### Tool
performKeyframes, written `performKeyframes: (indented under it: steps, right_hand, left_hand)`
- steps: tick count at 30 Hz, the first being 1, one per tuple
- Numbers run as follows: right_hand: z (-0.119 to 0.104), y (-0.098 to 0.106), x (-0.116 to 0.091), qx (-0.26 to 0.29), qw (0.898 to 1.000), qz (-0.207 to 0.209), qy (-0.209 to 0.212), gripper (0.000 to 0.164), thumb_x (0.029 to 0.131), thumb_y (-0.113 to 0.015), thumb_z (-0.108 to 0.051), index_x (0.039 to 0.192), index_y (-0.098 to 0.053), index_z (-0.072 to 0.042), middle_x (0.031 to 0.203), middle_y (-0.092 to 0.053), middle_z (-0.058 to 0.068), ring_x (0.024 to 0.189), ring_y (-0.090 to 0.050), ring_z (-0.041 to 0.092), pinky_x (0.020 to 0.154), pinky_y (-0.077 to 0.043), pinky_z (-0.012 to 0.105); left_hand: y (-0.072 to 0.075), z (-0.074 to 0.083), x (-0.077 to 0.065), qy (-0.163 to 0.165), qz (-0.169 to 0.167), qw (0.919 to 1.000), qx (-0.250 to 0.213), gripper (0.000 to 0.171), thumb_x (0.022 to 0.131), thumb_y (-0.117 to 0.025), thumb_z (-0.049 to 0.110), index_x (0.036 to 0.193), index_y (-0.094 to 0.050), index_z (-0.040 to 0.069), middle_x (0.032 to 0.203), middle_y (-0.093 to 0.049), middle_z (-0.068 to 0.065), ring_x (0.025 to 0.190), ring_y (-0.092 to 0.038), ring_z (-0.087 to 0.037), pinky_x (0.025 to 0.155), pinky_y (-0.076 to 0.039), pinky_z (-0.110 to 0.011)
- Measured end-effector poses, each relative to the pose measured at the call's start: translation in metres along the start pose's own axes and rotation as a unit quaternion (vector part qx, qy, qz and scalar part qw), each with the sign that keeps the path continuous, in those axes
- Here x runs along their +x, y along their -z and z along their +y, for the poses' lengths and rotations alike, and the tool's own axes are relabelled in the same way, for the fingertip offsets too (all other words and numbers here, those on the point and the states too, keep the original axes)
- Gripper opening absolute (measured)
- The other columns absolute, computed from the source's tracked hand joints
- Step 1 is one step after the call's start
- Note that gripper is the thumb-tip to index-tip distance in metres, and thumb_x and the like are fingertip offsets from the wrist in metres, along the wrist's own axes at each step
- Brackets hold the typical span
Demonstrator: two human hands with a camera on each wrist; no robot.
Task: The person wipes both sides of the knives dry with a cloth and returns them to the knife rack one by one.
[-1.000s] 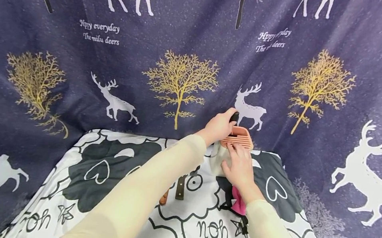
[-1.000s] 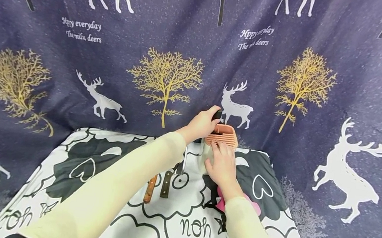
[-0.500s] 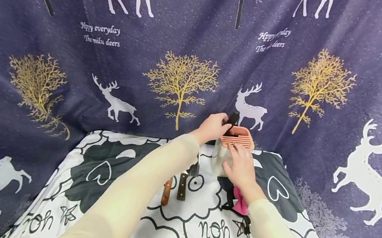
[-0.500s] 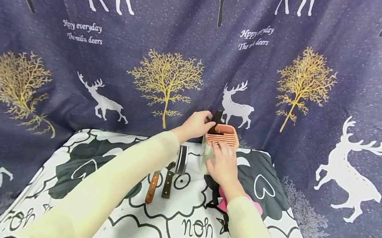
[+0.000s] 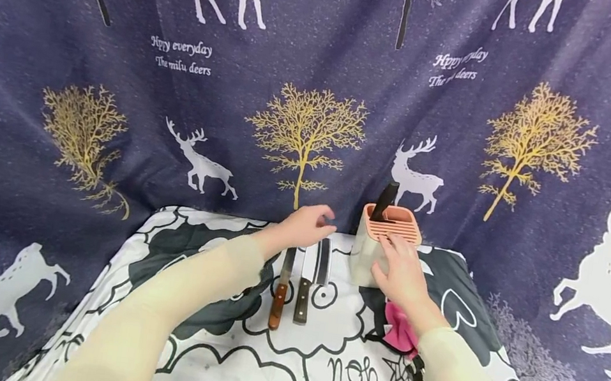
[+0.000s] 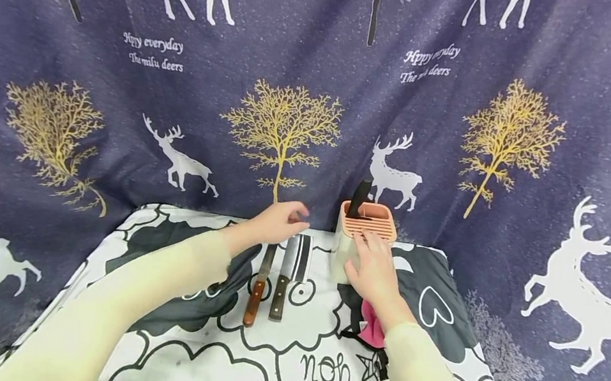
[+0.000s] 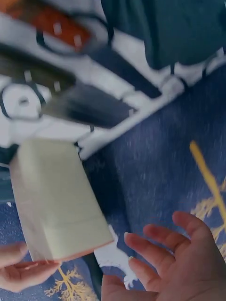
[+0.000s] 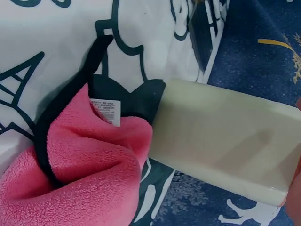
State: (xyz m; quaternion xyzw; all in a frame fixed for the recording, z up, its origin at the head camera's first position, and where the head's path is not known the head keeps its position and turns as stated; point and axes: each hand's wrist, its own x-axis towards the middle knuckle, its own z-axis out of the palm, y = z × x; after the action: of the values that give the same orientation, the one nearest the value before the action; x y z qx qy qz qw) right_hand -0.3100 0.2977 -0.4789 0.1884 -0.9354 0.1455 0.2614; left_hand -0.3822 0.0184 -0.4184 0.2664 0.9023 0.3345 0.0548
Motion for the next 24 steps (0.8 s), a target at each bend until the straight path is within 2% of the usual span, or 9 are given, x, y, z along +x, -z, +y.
performKeyframes:
  steps: [2, 6, 8, 11, 13, 16, 19, 21, 24]
  right_hand:
    - [0.001, 0.005, -0.001, 0.018, 1.0, -0.002, 0.003, 0.06, 0.087, -0.069, -0.022, 0.14, -0.059, 0.003, 0.146, -0.056, 0.026, 0.138, -0.049, 0.046, 0.119, -0.035, 0.06]
    - [0.004, 0.013, -0.005, 0.036, 0.999, -0.004, 0.022, 0.053, 0.087, -0.07, -0.021, 0.135, -0.064, 0.003, 0.144, -0.06, 0.024, 0.139, -0.05, 0.044, 0.118, -0.037, 0.059]
    - [0.006, 0.016, -0.009, 0.034, 0.999, -0.005, 0.036, 0.05, 0.087, -0.071, -0.021, 0.132, -0.066, 0.001, 0.142, -0.062, 0.023, 0.138, -0.052, 0.045, 0.116, -0.039, 0.061]
    - [0.007, 0.018, -0.016, 0.033, 0.998, -0.011, 0.052, 0.047, 0.087, -0.071, -0.021, 0.129, -0.069, -0.001, 0.136, -0.066, 0.021, 0.133, -0.056, 0.045, 0.11, -0.042, 0.063]
    - [0.008, 0.018, -0.023, 0.04, 0.998, -0.025, 0.052, 0.044, 0.087, -0.072, -0.02, 0.127, -0.07, -0.001, 0.132, -0.069, 0.019, 0.128, -0.06, 0.044, 0.107, -0.045, 0.062]
    - [0.011, 0.017, -0.04, 0.058, 0.995, -0.075, 0.024, 0.04, 0.089, -0.073, -0.021, 0.126, -0.071, -0.004, 0.126, -0.073, 0.016, 0.121, -0.065, 0.041, 0.104, -0.049, 0.06]
    - [0.015, 0.013, -0.061, 0.058, 0.99, -0.127, -0.033, 0.039, 0.091, -0.073, -0.026, 0.126, -0.072, -0.008, 0.123, -0.074, 0.013, 0.118, -0.068, 0.038, 0.099, -0.053, 0.058]
    - [0.017, 0.009, -0.074, 0.054, 0.986, -0.14, -0.073, 0.039, 0.091, -0.073, -0.028, 0.125, -0.072, -0.009, 0.122, -0.074, 0.013, 0.116, -0.068, 0.039, 0.097, -0.054, 0.058]
    - [0.022, 0.0, -0.092, 0.044, 0.983, -0.128, -0.121, 0.041, 0.089, -0.076, -0.029, 0.123, -0.073, -0.007, 0.121, -0.074, 0.015, 0.115, -0.068, 0.041, 0.095, -0.054, 0.059]
  left_hand:
    - [-0.004, -0.014, -0.013, 0.014, -0.006, 0.9997, -0.021, 0.037, 0.104, -0.059, 0.037, 0.134, -0.061, 0.016, 0.106, -0.072, -0.004, 0.081, -0.068, -0.014, 0.072, -0.057, -0.033]
    - [-0.017, -0.04, -0.037, 0.032, 0.01, 0.9986, -0.042, 0.033, 0.102, -0.062, 0.033, 0.126, -0.068, 0.012, 0.1, -0.072, -0.005, 0.082, -0.066, -0.014, 0.073, -0.056, -0.032]
    - [-0.027, -0.051, -0.048, 0.041, 0.024, 0.9976, -0.05, 0.03, 0.1, -0.064, 0.031, 0.121, -0.07, 0.009, 0.099, -0.072, -0.007, 0.085, -0.065, -0.015, 0.077, -0.055, -0.033]
    - [-0.044, -0.066, -0.063, 0.063, 0.038, 0.9936, -0.086, 0.027, 0.099, -0.065, 0.026, 0.116, -0.072, 0.006, 0.104, -0.073, -0.01, 0.091, -0.066, -0.018, 0.085, -0.056, -0.035]
    - [-0.055, -0.075, -0.072, 0.078, 0.05, 0.9898, -0.108, 0.027, 0.098, -0.066, 0.023, 0.115, -0.072, 0.003, 0.106, -0.074, -0.012, 0.092, -0.068, -0.019, 0.085, -0.056, -0.035]
    - [-0.072, -0.09, -0.083, 0.116, 0.069, 0.9824, -0.13, 0.025, 0.098, -0.067, 0.022, 0.112, -0.071, 0.002, 0.102, -0.073, -0.013, 0.086, -0.067, -0.019, 0.076, -0.056, -0.033]
    - [-0.086, -0.103, -0.091, 0.165, 0.088, 0.9729, -0.137, 0.023, 0.096, -0.067, 0.024, 0.105, -0.069, 0.002, 0.09, -0.067, -0.01, 0.076, -0.061, -0.018, 0.065, -0.051, -0.029]
    - [-0.092, -0.109, -0.096, 0.19, 0.093, 0.9673, -0.14, 0.022, 0.096, -0.067, 0.025, 0.099, -0.066, 0.004, 0.085, -0.064, -0.008, 0.073, -0.059, -0.018, 0.062, -0.049, -0.029]
    - [-0.1, -0.117, -0.099, 0.206, 0.099, 0.9647, -0.13, 0.022, 0.096, -0.066, 0.028, 0.091, -0.062, 0.006, 0.081, -0.061, -0.006, 0.072, -0.057, -0.018, 0.062, -0.047, -0.029]
